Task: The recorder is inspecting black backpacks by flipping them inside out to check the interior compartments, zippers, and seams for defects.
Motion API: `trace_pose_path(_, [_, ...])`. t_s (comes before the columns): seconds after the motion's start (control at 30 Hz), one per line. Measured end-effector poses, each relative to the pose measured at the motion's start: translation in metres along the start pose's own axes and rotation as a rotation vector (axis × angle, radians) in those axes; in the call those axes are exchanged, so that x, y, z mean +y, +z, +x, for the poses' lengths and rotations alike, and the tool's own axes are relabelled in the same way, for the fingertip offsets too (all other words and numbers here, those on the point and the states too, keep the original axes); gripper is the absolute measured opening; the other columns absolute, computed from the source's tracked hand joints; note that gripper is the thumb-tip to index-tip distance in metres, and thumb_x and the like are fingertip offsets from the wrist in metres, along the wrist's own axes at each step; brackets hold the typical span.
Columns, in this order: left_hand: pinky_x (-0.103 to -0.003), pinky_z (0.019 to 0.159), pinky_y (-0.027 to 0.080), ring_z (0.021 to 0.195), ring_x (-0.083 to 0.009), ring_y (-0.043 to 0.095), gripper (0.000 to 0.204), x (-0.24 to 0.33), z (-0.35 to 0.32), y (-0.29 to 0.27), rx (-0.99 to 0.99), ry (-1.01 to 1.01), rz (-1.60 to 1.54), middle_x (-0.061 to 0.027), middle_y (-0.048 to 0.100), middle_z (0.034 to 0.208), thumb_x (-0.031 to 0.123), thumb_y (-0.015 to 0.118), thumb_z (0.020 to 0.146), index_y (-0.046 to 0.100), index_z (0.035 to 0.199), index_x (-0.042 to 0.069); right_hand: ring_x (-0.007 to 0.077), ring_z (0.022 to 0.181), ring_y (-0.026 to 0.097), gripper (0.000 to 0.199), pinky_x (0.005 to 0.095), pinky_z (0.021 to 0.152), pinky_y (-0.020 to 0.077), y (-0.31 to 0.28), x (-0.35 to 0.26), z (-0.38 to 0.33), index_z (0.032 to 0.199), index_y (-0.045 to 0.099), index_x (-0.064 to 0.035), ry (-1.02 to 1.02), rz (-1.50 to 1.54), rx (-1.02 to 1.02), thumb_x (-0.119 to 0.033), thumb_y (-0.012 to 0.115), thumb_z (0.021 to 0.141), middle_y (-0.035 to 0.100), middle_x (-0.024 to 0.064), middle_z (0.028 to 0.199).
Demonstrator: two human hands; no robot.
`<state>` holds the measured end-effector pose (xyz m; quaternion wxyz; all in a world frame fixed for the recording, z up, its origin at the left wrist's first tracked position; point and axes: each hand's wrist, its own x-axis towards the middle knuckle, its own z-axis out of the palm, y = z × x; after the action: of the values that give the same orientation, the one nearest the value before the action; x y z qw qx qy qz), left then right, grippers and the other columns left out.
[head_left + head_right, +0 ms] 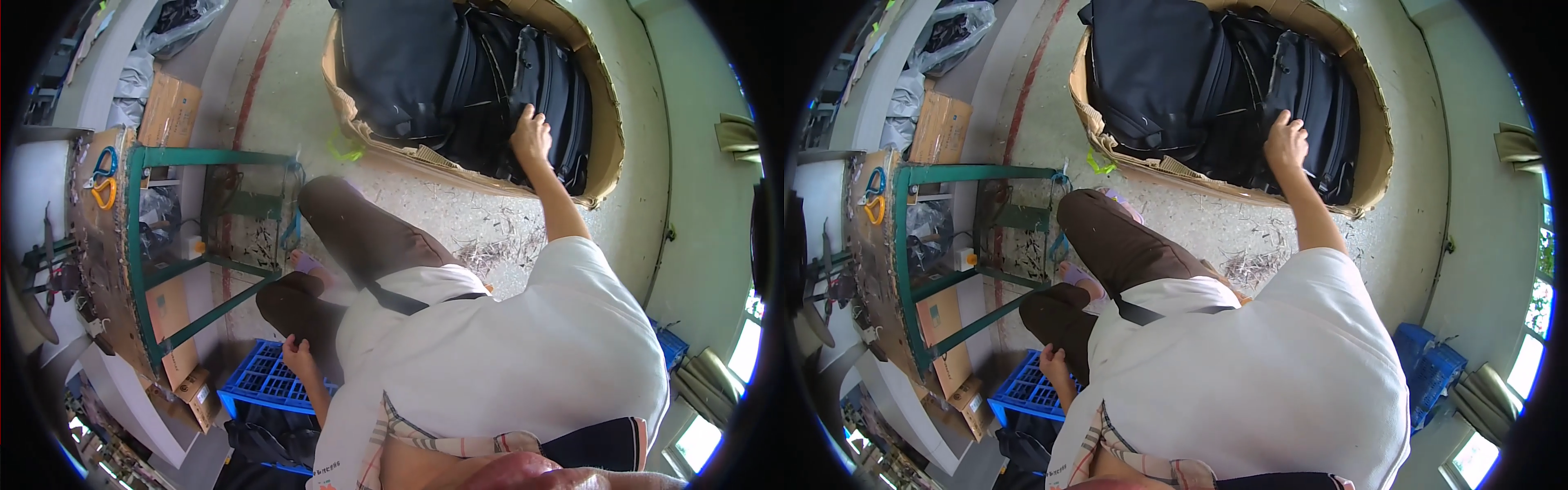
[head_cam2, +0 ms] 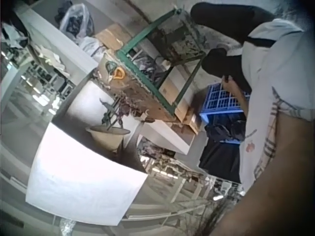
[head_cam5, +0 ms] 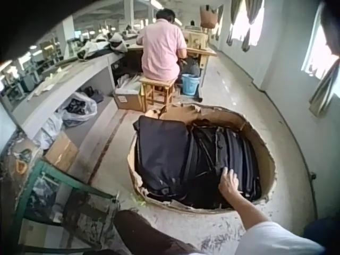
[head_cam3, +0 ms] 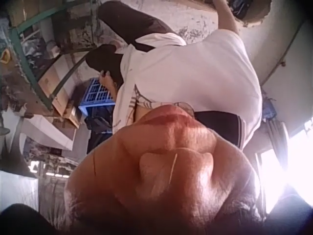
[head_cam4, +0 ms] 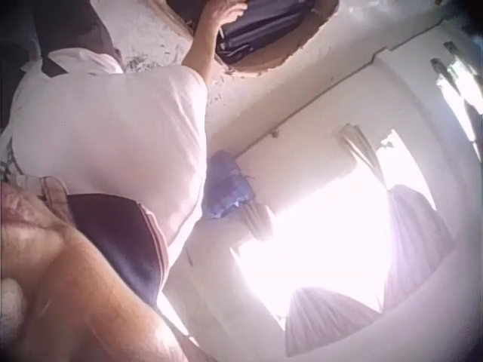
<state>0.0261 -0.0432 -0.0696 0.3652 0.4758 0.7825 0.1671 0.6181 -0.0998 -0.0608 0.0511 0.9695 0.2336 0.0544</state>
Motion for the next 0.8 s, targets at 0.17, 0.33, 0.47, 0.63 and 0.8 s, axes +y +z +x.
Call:
trace_pose_path(0.17, [-0.027,0.069,0.043,0.074,-0.0160,0.053,0.033,0.013,0.000,-0.005,-0.053,0.083,0.133,-0.0108,0.057,0.084,0.003,0.060,0.067,0.054,0.098,-0.004,0.0321,0.068,0.058,0.020,0.0395,0.062,0.0471,-0.069,0.048,0.010,0.092,0.058,-0.0074,-0.118,0.225,0.236,-0.008,0.050,0.073,0.060,0.0161,0.075])
trace_pose_path(0.33, [-0.035,0.078,0.044,0.085,-0.0225,0.054,0.042,0.158,-0.023,0.008,-0.425,0.115,-0.531,-0.0131,0.053,0.098,0.027,0.056,0.080,0.045,0.110,-0.002,0.0297,0.074,0.059,0.029,0.0323,0.066,0.0470,-0.220,-0.001,-0.064,0.094,0.057,0.0003,-0.697,0.559,-0.084,0.008,0.052,0.066,0.059,0.0187,0.083])
trace_pose_path(0.47, [-0.041,0.085,0.040,0.096,-0.0270,0.051,0.050,0.243,-0.008,0.011,-1.076,0.081,-1.146,-0.0177,0.050,0.107,0.042,0.041,0.084,0.044,0.112,0.000,0.0225,0.058,0.055,0.021,0.0289,0.049,0.0443,-0.264,-0.050,-0.128,0.078,0.054,0.0017,-1.461,0.534,0.025,-0.009,0.053,0.059,0.055,0.0104,0.067])
trace_pose_path(0.63, [-0.043,0.085,0.042,0.097,-0.0285,0.052,0.041,0.212,0.032,-0.026,-0.658,-0.080,-1.124,-0.0193,0.053,0.103,0.020,0.050,0.076,0.046,0.107,-0.006,0.0194,0.051,0.047,0.029,0.0247,0.041,0.0339,-0.272,-0.103,-0.189,0.073,0.054,0.0079,-1.925,0.479,0.269,-0.017,0.054,0.059,0.049,0.0106,0.057])
trace_pose_path(0.8, [-0.041,0.085,0.043,0.090,-0.0305,0.055,0.040,0.105,0.035,-0.088,-0.664,-0.129,-1.250,-0.0179,0.056,0.101,0.007,0.047,0.067,0.049,0.104,-0.009,0.0257,0.073,0.053,0.037,0.0280,0.053,0.0406,-0.258,-0.126,-0.233,0.085,0.053,0.0074,-2.093,0.650,-0.069,-0.018,0.053,0.058,0.052,0.0153,0.074])
